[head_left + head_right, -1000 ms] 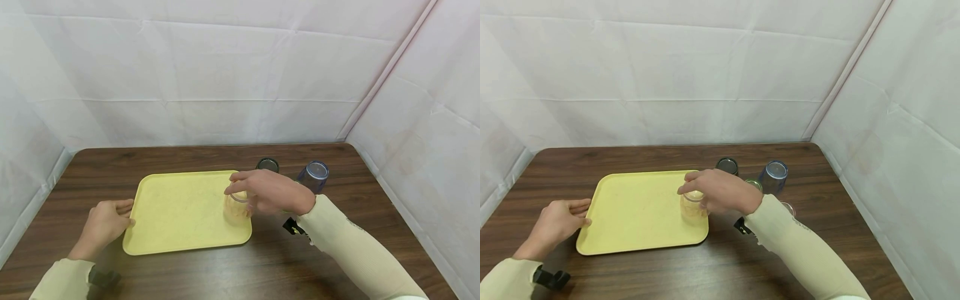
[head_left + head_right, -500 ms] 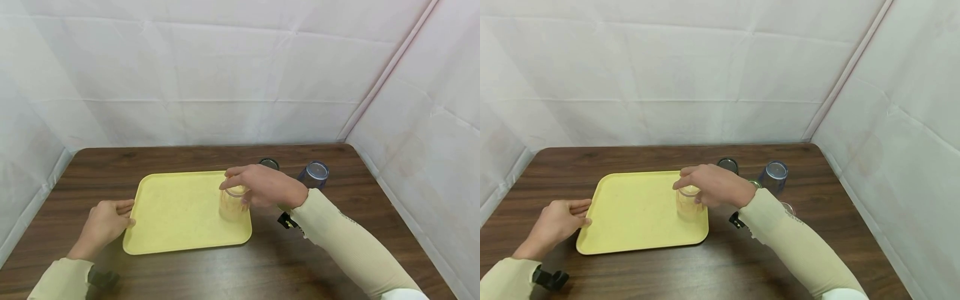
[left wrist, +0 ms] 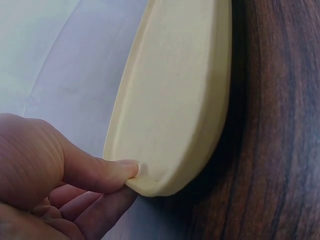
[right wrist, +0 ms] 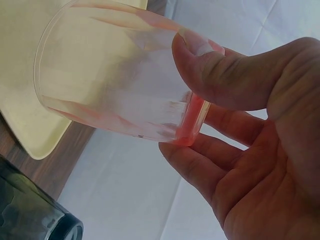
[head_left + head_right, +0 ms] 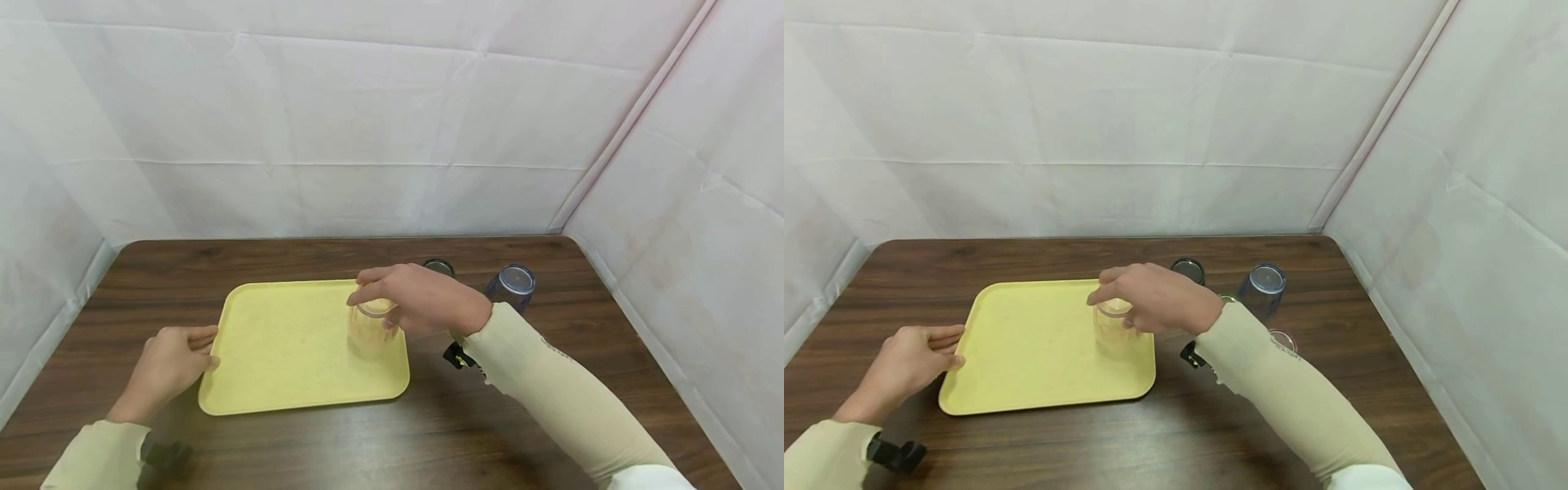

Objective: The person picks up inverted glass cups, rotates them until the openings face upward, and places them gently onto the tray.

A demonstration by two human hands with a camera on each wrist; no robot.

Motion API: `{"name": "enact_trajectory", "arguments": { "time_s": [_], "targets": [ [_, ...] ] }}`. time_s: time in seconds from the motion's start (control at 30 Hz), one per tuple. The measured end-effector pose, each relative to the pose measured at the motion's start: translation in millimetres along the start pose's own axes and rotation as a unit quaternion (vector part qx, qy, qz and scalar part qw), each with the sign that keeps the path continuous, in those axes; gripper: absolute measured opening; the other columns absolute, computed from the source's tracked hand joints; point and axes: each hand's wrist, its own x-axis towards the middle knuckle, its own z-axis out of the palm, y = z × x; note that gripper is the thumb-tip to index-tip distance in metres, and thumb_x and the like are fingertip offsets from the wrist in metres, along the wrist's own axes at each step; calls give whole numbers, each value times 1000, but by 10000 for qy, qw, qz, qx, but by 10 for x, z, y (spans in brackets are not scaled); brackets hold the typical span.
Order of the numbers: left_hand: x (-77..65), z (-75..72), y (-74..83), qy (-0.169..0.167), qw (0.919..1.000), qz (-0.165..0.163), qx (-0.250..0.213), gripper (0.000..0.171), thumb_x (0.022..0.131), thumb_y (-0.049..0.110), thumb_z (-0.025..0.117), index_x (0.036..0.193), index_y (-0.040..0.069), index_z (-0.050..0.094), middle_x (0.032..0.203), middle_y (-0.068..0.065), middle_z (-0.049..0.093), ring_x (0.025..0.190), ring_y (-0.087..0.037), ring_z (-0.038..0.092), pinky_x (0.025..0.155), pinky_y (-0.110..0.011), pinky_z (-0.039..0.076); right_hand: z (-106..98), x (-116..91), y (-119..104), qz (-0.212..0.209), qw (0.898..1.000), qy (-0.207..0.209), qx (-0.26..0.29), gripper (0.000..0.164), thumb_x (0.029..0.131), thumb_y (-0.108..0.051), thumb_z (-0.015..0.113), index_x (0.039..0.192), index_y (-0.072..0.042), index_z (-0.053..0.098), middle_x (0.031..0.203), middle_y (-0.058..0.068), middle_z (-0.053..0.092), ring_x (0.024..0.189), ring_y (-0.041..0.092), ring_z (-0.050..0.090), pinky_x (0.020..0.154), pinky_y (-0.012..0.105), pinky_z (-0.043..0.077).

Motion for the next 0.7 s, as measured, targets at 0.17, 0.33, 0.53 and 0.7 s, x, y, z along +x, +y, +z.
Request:
{"name": "enact_trajectory", "arguments": {
  "time_s": [0.17, 0.33, 0.53, 0.7],
  "targets": [
    [-12, -8, -1, 25, 9999, 94, 84, 63, 89, 11, 78, 144, -9, 55, 138, -26, 62, 121, -42, 68, 100, -64, 54, -22, 41, -19, -22, 10000, -54, 73, 62, 86, 3, 79, 140, -24, 67, 155, 5, 56, 121, 19, 72, 89, 29, 58],
    [-9, 4, 29, 35, 9998, 173, -16, 62, 90, 10, 78, 143, -9, 55, 140, -27, 60, 122, -42, 67, 95, -55, 60, -58, 62, -15, -91, 9999, 70, 43, 61, 86, 6, 74, 139, -24, 68, 152, 3, 58, 120, 19, 71, 90, 29, 58],
    [-20, 6, 44, 11, 9999, 99, -51, 61, 90, 10, 78, 143, -9, 56, 138, -27, 61, 121, -41, 68, 92, -53, 61, -78, 93, -22, -259, 9996, 104, 63, 60, 86, 7, 72, 139, -22, 68, 147, 2, 60, 115, 18, 70, 89, 29, 57],
    [-21, 8, 41, 21, 10000, 73, -21, 60, 90, 10, 78, 143, -8, 56, 138, -26, 62, 121, -41, 68, 94, -54, 60, -87, 123, -40, -534, 9983, 242, 64, 60, 83, 10, 69, 135, -19, 70, 128, -3, 63, 90, 14, 65, 76, 26, 53]
  ]
}}
